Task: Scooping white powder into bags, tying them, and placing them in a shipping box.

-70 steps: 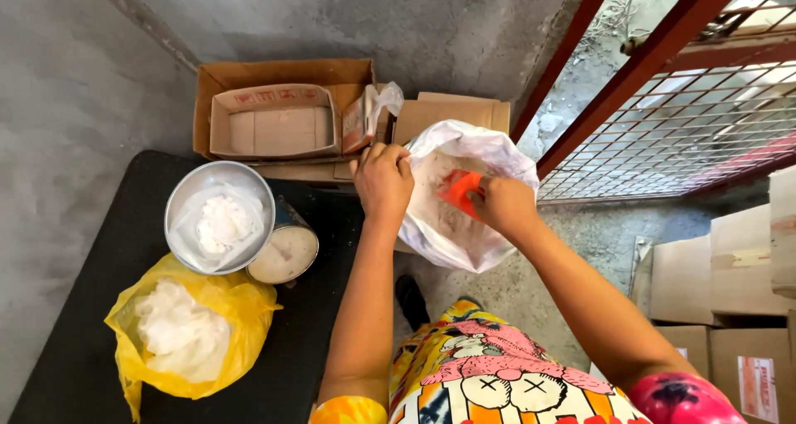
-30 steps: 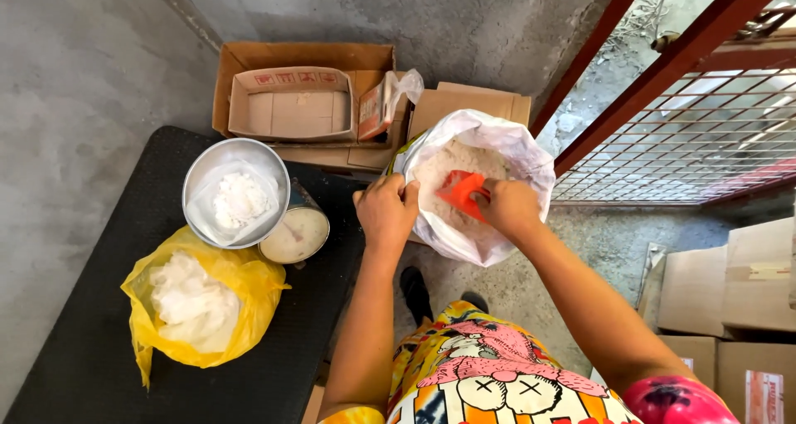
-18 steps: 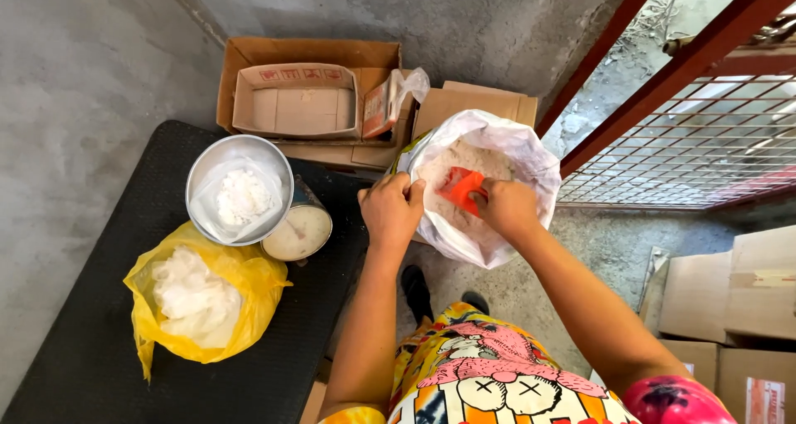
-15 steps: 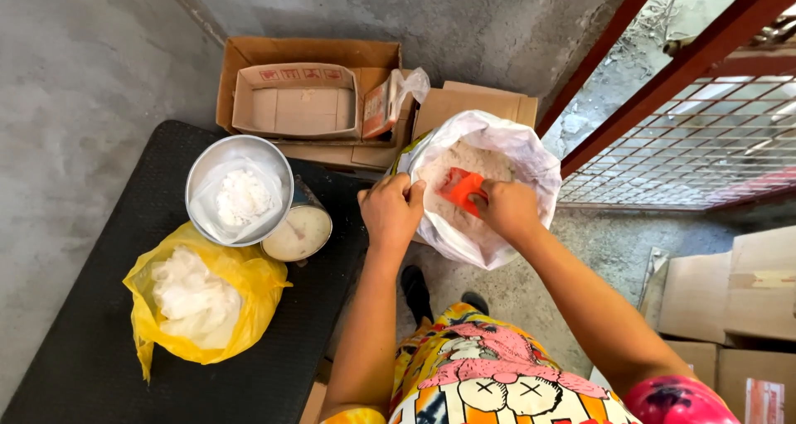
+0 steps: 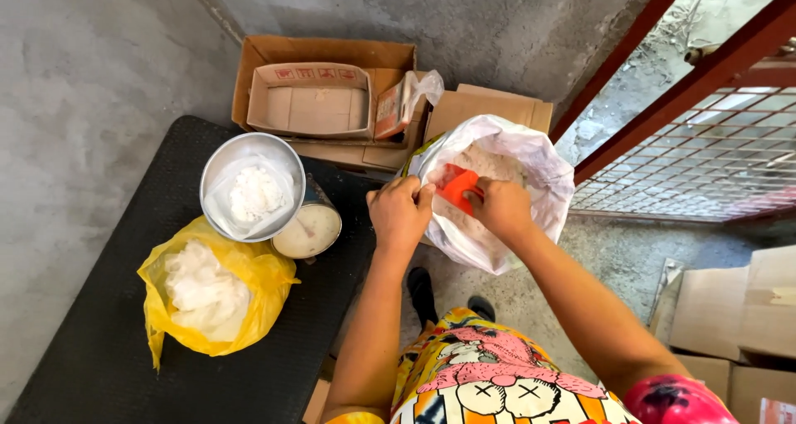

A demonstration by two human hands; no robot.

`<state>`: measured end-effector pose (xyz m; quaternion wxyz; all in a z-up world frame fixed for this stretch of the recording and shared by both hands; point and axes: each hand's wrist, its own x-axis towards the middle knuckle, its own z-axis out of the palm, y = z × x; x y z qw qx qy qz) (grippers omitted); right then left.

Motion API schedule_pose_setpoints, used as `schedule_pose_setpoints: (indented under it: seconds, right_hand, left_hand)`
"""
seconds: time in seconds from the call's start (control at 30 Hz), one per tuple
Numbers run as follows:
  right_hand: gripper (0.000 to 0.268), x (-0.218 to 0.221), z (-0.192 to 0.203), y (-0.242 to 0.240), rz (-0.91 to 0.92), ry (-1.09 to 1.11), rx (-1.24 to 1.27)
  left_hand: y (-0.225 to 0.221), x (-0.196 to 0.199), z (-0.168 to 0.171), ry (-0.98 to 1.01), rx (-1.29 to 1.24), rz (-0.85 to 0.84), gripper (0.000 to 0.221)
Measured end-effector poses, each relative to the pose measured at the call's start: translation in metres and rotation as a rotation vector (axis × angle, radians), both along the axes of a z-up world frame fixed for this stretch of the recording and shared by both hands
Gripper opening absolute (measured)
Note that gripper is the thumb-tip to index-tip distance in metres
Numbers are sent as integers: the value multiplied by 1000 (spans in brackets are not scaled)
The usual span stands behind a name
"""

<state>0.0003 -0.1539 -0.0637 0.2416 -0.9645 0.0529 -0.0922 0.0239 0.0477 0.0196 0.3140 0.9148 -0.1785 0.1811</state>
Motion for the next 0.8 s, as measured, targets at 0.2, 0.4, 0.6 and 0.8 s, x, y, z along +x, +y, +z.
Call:
schedule_pose_setpoints:
  seconds: [0.2,0.4,0.6,0.8]
  right_hand:
    - [27,9,-7,14,-18,-15,62]
    - [30,-21,3,-9,-13,-152,168]
    - [33,-69,40,-33,-90,-87,171]
    - [31,-113,91,-52,-118,-34,263]
  left_hand:
    - [-1,-1,-3,18,9,17,31]
    - [-1,-4,-5,26,15,47,32]
    - [-7,-17,-2,-28,4,118,30]
    - [-10,-38,3,-24,-45,215,23]
